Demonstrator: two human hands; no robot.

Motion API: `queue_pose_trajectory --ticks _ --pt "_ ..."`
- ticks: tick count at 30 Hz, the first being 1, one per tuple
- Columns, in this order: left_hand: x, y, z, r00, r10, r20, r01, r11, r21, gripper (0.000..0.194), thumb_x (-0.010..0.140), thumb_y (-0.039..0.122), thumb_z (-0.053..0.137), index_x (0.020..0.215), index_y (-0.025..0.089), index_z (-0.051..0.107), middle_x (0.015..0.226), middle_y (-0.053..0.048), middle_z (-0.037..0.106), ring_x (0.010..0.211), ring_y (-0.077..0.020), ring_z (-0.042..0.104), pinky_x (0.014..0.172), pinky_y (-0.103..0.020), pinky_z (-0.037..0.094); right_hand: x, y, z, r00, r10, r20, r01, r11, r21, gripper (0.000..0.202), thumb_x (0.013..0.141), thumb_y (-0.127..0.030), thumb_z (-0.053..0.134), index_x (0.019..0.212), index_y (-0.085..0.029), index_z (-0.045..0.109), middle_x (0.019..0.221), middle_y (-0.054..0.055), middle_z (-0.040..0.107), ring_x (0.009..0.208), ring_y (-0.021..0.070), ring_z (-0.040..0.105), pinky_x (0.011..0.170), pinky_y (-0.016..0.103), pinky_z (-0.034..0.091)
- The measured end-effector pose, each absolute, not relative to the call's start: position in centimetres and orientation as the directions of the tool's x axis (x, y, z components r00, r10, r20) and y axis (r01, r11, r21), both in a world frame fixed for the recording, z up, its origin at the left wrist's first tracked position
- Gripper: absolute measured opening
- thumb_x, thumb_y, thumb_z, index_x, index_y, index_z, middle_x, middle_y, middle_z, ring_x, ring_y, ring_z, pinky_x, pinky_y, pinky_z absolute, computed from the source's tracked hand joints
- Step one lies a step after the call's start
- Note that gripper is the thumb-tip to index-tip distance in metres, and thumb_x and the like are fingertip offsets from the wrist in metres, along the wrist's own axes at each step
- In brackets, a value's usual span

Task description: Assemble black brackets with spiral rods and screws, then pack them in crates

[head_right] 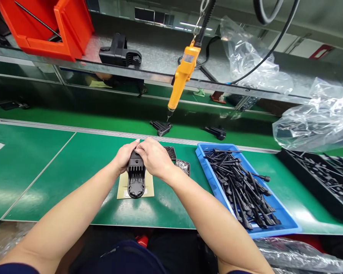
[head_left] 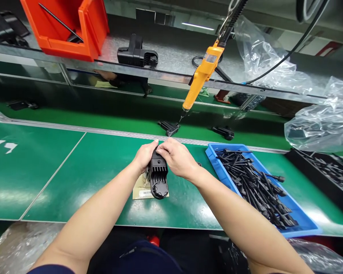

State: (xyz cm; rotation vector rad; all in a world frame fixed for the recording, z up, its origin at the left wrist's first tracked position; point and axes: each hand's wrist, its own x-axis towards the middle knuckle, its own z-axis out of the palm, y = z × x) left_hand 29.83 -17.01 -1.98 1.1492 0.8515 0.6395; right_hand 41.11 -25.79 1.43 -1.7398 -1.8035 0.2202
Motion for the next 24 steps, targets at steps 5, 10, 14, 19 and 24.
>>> queue_pose_trajectory --ticks 5,10,14,19,24 --pt "29.8 -17.0 -2.2 0.548 0.805 -0.228 -0.016 0.283 0.959 0.044 0.070 0.056 0.070 0.058 0.017 0.055 0.056 0.002 0.053 0.052 -0.0102 0.043 0.051 -0.026 0.033 41.5 -26.6 0.9 -0.019 0.930 0.367 0.900 0.176 -0.399 0.029 0.100 -0.027 0.043 0.093 -0.018 0.069 0.096 0.008 0.062 0.092 0.0194 0.054 0.081 0.033 0.046" --pt "29.8 -17.0 -2.2 0.568 0.789 -0.234 0.002 0.284 0.959 0.044 0.072 0.059 0.068 0.063 0.017 0.060 0.060 -0.002 0.060 0.057 -0.0148 0.053 0.055 -0.028 0.040 41.7 -29.1 2.0 -0.195 0.917 0.349 0.922 0.293 -0.253 0.031 0.100 -0.028 0.042 0.114 -0.021 0.069 0.112 0.011 0.063 0.099 0.0227 0.054 0.083 0.037 0.048" --pt "29.8 -17.0 -2.3 0.583 0.780 -0.229 -0.006 0.286 0.958 0.045 0.073 0.059 0.068 0.065 0.015 0.063 0.062 -0.004 0.063 0.056 -0.0150 0.055 0.055 -0.028 0.044 42.4 -29.9 1.9 -0.153 0.936 0.316 0.891 0.269 -0.365 0.042 0.097 -0.044 0.049 0.130 -0.022 0.061 0.125 0.014 0.060 0.108 0.0267 0.056 0.094 0.046 0.049" --pt "29.9 -17.2 -1.8 0.591 0.744 -0.311 -0.017 0.397 0.918 0.040 0.077 0.052 0.066 0.071 0.013 0.066 0.063 -0.006 0.065 0.052 -0.0161 0.058 0.055 -0.031 0.050 47.2 -25.4 -3.3 0.442 0.889 0.122 0.758 -0.297 -0.581 0.036 0.099 -0.032 0.045 0.126 -0.017 0.064 0.117 0.011 0.069 0.104 0.0203 0.064 0.094 0.033 0.050" --pt "29.9 -17.7 -0.9 0.561 0.756 -0.337 -0.018 0.418 0.908 0.035 0.081 0.044 0.063 0.071 0.011 0.067 0.065 -0.009 0.069 0.052 -0.0176 0.062 0.052 -0.029 0.050 51.4 -21.0 -9.8 0.499 0.819 -0.282 0.777 -0.567 -0.272 0.025 0.089 -0.018 0.059 0.109 -0.013 0.073 0.115 0.017 0.071 0.112 0.0271 0.064 0.094 0.033 0.048"
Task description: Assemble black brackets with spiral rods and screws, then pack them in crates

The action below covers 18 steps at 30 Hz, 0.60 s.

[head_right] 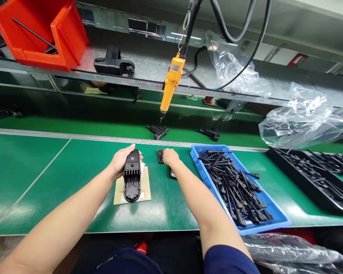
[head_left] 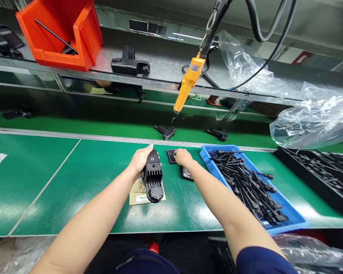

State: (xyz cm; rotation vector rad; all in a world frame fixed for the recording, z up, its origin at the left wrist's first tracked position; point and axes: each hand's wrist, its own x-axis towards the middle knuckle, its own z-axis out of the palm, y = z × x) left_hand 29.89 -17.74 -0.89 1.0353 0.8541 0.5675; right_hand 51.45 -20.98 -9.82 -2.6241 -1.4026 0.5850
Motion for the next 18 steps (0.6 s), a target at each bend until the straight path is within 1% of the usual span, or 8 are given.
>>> queue_pose_trajectory --ticks 2,6,8,14,16,18 --pt "29.9 -17.9 -0.7 0.556 0.760 -0.338 -0.021 0.419 0.908 0.034 0.081 0.043 0.063 0.070 0.011 0.067 0.065 -0.009 0.069 0.051 -0.0172 0.061 0.051 -0.029 0.051 52.0 -20.2 -11.5 0.514 0.795 -0.322 0.762 -0.596 -0.253 0.026 0.086 -0.019 0.064 0.109 -0.010 0.072 0.115 0.019 0.070 0.110 0.0276 0.066 0.090 0.032 0.049" --pt "29.9 -17.8 -0.9 0.561 0.756 -0.336 -0.027 0.422 0.906 0.034 0.078 0.044 0.067 0.070 0.011 0.067 0.066 -0.009 0.069 0.051 -0.0169 0.061 0.050 -0.029 0.051 52.4 -19.4 -13.3 0.540 0.773 -0.332 0.745 -0.623 -0.240 0.031 0.088 -0.024 0.063 0.116 -0.011 0.068 0.121 0.018 0.068 0.112 0.0233 0.065 0.089 0.028 0.048" --pt "29.8 -17.7 -1.1 0.563 0.757 -0.332 -0.032 0.421 0.907 0.035 0.077 0.045 0.068 0.071 0.010 0.067 0.066 -0.009 0.069 0.051 -0.0167 0.062 0.050 -0.028 0.051 52.7 -19.3 -13.7 0.535 0.775 -0.336 0.747 -0.620 -0.241 0.030 0.090 -0.025 0.061 0.116 -0.011 0.067 0.120 0.018 0.068 0.111 0.0224 0.065 0.088 0.026 0.048" --pt "29.8 -17.7 -1.1 0.565 0.756 -0.330 -0.038 0.424 0.905 0.035 0.084 0.041 0.062 0.072 0.009 0.067 0.065 -0.010 0.069 0.050 -0.0170 0.063 0.050 -0.028 0.053 53.2 -19.4 -14.1 0.501 0.794 -0.344 0.766 -0.592 -0.251 0.030 0.096 -0.028 0.054 0.113 -0.008 0.068 0.117 0.019 0.068 0.110 0.0230 0.065 0.087 0.026 0.046" --pt "29.8 -17.7 -1.1 0.565 0.756 -0.331 -0.034 0.423 0.906 0.035 0.084 0.041 0.061 0.071 0.010 0.067 0.065 -0.009 0.069 0.050 -0.0174 0.063 0.050 -0.029 0.053 53.2 -19.7 -14.1 0.506 0.797 -0.331 0.764 -0.591 -0.256 0.031 0.097 -0.028 0.051 0.117 -0.008 0.065 0.118 0.019 0.068 0.110 0.0227 0.064 0.086 0.026 0.046" --pt "29.8 -17.7 -1.1 0.565 0.755 -0.332 -0.030 0.421 0.906 0.035 0.085 0.041 0.061 0.071 0.010 0.067 0.065 -0.010 0.070 0.051 -0.0177 0.063 0.051 -0.029 0.053 53.2 -19.9 -14.1 0.509 0.804 -0.308 0.765 -0.587 -0.266 0.035 0.096 -0.029 0.054 0.124 -0.011 0.061 0.124 0.018 0.064 0.112 0.0221 0.063 0.088 0.026 0.045"
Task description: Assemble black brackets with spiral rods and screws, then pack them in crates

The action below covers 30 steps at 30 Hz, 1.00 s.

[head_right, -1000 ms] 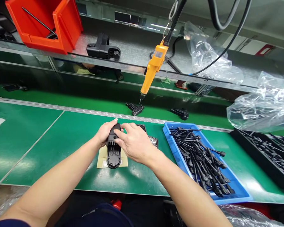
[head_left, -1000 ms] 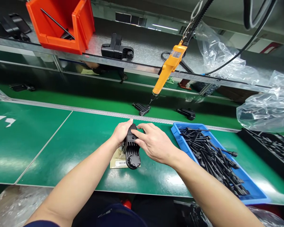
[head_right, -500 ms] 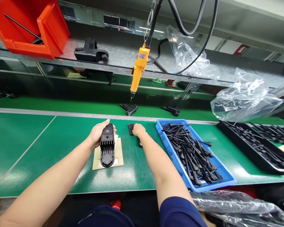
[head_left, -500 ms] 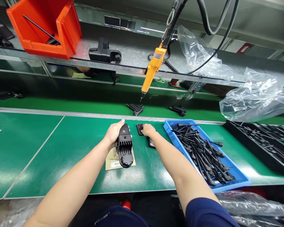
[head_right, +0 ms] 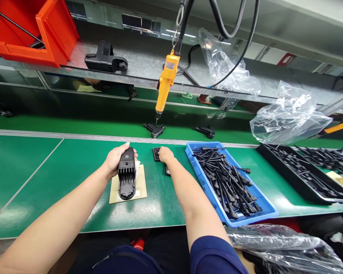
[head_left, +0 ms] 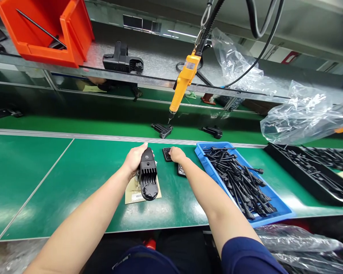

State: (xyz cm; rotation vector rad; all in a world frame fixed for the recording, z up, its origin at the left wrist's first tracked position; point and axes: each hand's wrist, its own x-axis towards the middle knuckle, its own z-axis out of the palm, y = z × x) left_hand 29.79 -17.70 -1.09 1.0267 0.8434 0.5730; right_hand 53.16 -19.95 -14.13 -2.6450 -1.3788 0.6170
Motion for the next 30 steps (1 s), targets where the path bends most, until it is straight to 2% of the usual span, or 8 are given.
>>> queue_pose_trajectory --ticks 4,7,10,13,17,21,26,30 --pt "29.8 -17.7 -1.0 0.551 0.765 -0.333 -0.030 0.417 0.908 0.034 0.085 0.041 0.062 0.072 0.010 0.068 0.066 -0.010 0.070 0.051 -0.0172 0.063 0.051 -0.028 0.052 52.9 -20.3 -14.5 0.488 0.832 -0.265 0.780 -0.552 -0.296 0.026 0.090 -0.027 0.062 0.114 -0.020 0.068 0.126 0.011 0.064 0.113 0.0198 0.061 0.089 0.026 0.044" --pt "29.9 -17.8 -0.9 0.537 0.770 -0.344 -0.025 0.423 0.906 0.034 0.087 0.037 0.059 0.071 0.009 0.067 0.065 -0.011 0.070 0.050 -0.0174 0.063 0.050 -0.028 0.052 52.9 -20.4 -14.8 0.506 0.822 -0.261 0.765 -0.567 -0.304 0.017 0.091 -0.027 0.062 0.102 -0.019 0.071 0.111 0.010 0.070 0.106 0.0200 0.064 0.084 0.026 0.045" --pt "29.9 -17.8 -0.8 0.535 0.769 -0.350 -0.029 0.431 0.902 0.034 0.088 0.036 0.058 0.070 0.009 0.067 0.065 -0.011 0.070 0.050 -0.0177 0.063 0.050 -0.028 0.052 53.2 -20.4 -14.9 0.528 0.807 -0.265 0.744 -0.590 -0.314 0.021 0.093 -0.031 0.057 0.104 -0.018 0.070 0.105 0.010 0.072 0.103 0.0210 0.065 0.081 0.027 0.046" --pt "30.0 -17.7 -0.9 0.539 0.767 -0.347 -0.043 0.437 0.898 0.033 0.088 0.035 0.058 0.072 0.008 0.068 0.064 -0.010 0.069 0.048 -0.0165 0.061 0.050 -0.028 0.052 53.4 -20.5 -14.9 0.529 0.807 -0.263 0.737 -0.590 -0.330 0.024 0.095 -0.029 0.054 0.111 -0.019 0.068 0.112 0.010 0.071 0.106 0.0212 0.064 0.083 0.028 0.047" --pt "30.0 -17.7 -1.0 0.534 0.772 -0.344 -0.041 0.431 0.902 0.033 0.089 0.036 0.058 0.075 0.007 0.069 0.064 -0.010 0.069 0.048 -0.0166 0.061 0.049 -0.028 0.053 53.2 -20.5 -14.9 0.507 0.823 -0.258 0.743 -0.568 -0.354 0.025 0.088 -0.028 0.066 0.112 -0.022 0.069 0.124 0.009 0.067 0.113 0.0214 0.062 0.089 0.028 0.045" --pt "30.0 -17.8 -0.9 0.536 0.772 -0.342 -0.047 0.432 0.901 0.033 0.089 0.035 0.057 0.074 0.008 0.068 0.063 -0.010 0.069 0.048 -0.0165 0.061 0.048 -0.027 0.052 52.9 -20.3 -14.9 0.539 0.802 -0.258 0.701 -0.596 -0.391 0.011 0.088 -0.026 0.066 0.093 -0.019 0.072 0.104 0.010 0.073 0.103 0.0211 0.065 0.083 0.028 0.046" --pt "29.9 -17.7 -1.2 0.551 0.763 -0.337 -0.045 0.430 0.901 0.033 0.089 0.036 0.058 0.073 0.008 0.067 0.064 -0.010 0.069 0.049 -0.0172 0.062 0.049 -0.028 0.052 53.3 -20.8 -14.6 0.618 0.752 -0.228 0.587 -0.635 -0.502 0.018 0.084 -0.034 0.071 0.082 -0.016 0.069 0.092 0.011 0.073 0.094 0.0219 0.066 0.077 0.029 0.046" --pt "29.9 -17.7 -1.2 0.552 0.761 -0.342 -0.054 0.441 0.896 0.033 0.087 0.037 0.059 0.071 0.010 0.066 0.063 -0.009 0.068 0.048 -0.0162 0.061 0.049 -0.028 0.052 53.6 -21.3 -13.4 0.669 0.714 -0.204 0.451 -0.609 -0.653 0.019 0.084 -0.030 0.070 0.073 -0.014 0.066 0.075 0.008 0.070 0.075 0.0172 0.066 0.070 0.026 0.048"
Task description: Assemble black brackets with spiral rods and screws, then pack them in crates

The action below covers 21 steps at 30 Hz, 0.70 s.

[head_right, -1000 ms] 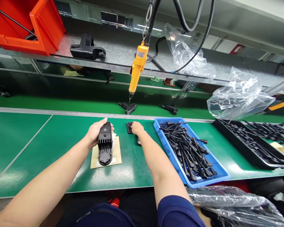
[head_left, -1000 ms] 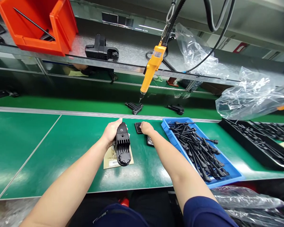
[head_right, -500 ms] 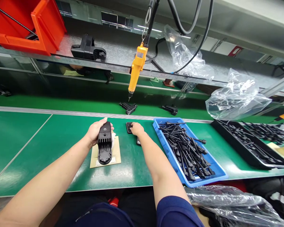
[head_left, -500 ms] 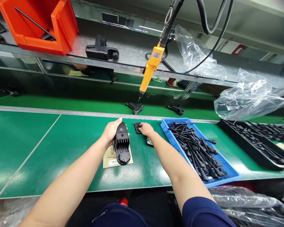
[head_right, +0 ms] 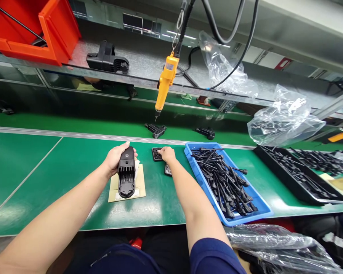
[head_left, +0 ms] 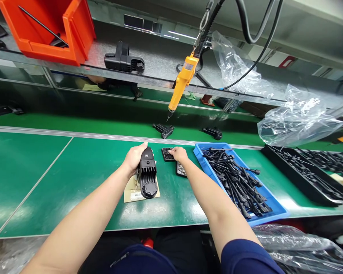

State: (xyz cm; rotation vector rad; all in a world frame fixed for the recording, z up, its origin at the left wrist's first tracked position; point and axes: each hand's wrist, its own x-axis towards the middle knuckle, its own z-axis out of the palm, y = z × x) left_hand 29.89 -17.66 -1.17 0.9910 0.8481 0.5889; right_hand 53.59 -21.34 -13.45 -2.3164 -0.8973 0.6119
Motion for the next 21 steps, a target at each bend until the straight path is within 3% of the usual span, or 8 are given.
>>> queue_pose_trajectory --ticks 3,5,9,13,21 --pt "30.0 -17.6 -1.3 0.552 0.763 -0.336 -0.043 0.429 0.902 0.033 0.085 0.039 0.059 0.070 0.010 0.066 0.063 -0.009 0.067 0.050 -0.0176 0.062 0.051 -0.030 0.052 52.8 -21.7 -10.8 0.669 0.720 -0.183 0.338 -0.514 -0.789 0.014 0.088 -0.025 0.063 0.083 -0.013 0.066 0.068 0.004 0.067 0.061 0.0123 0.062 0.063 0.024 0.051" --pt "30.0 -17.5 -1.5 0.560 0.762 -0.326 -0.040 0.418 0.907 0.035 0.083 0.043 0.062 0.071 0.011 0.066 0.064 -0.008 0.067 0.051 -0.0174 0.061 0.052 -0.031 0.052 51.4 -22.3 -8.0 0.614 0.777 -0.142 0.251 -0.363 -0.897 0.015 0.085 -0.028 0.066 0.088 -0.013 0.066 0.071 0.003 0.067 0.060 0.0103 0.062 0.062 0.023 0.053" --pt "30.0 -17.0 -2.4 0.558 0.778 -0.289 -0.020 0.361 0.932 0.043 0.072 0.055 0.071 0.069 0.013 0.064 0.063 -0.005 0.064 0.051 -0.0152 0.057 0.054 -0.030 0.049 47.2 -24.5 -1.6 0.317 0.948 -0.035 -0.043 -0.023 -0.999 0.040 0.060 -0.044 0.087 0.076 -0.014 0.065 0.063 0.001 0.064 0.054 0.0110 0.059 0.055 0.025 0.052" --pt "29.9 -16.8 -2.8 0.555 0.796 -0.243 -0.003 0.294 0.956 0.048 0.067 0.061 0.072 0.068 0.014 0.062 0.060 -0.004 0.062 0.051 -0.0139 0.053 0.052 -0.028 0.043 43.3 -25.7 2.0 0.139 0.989 -0.046 -0.071 -0.037 -0.997 0.046 0.053 -0.050 0.089 0.066 -0.014 0.063 0.056 -0.003 0.057 0.049 0.0074 0.050 0.047 0.022 0.043" --pt "29.9 -16.5 -3.0 0.556 0.804 -0.212 0.034 0.233 0.972 0.047 0.074 0.060 0.066 0.068 0.014 0.068 0.061 -0.005 0.064 0.053 -0.0147 0.054 0.053 -0.028 0.041 41.9 -24.9 1.7 0.154 0.983 -0.098 0.075 -0.110 -0.991 0.049 0.051 -0.053 0.087 0.060 -0.015 0.056 0.051 -0.005 0.048 0.049 0.0062 0.039 0.046 0.022 0.030"
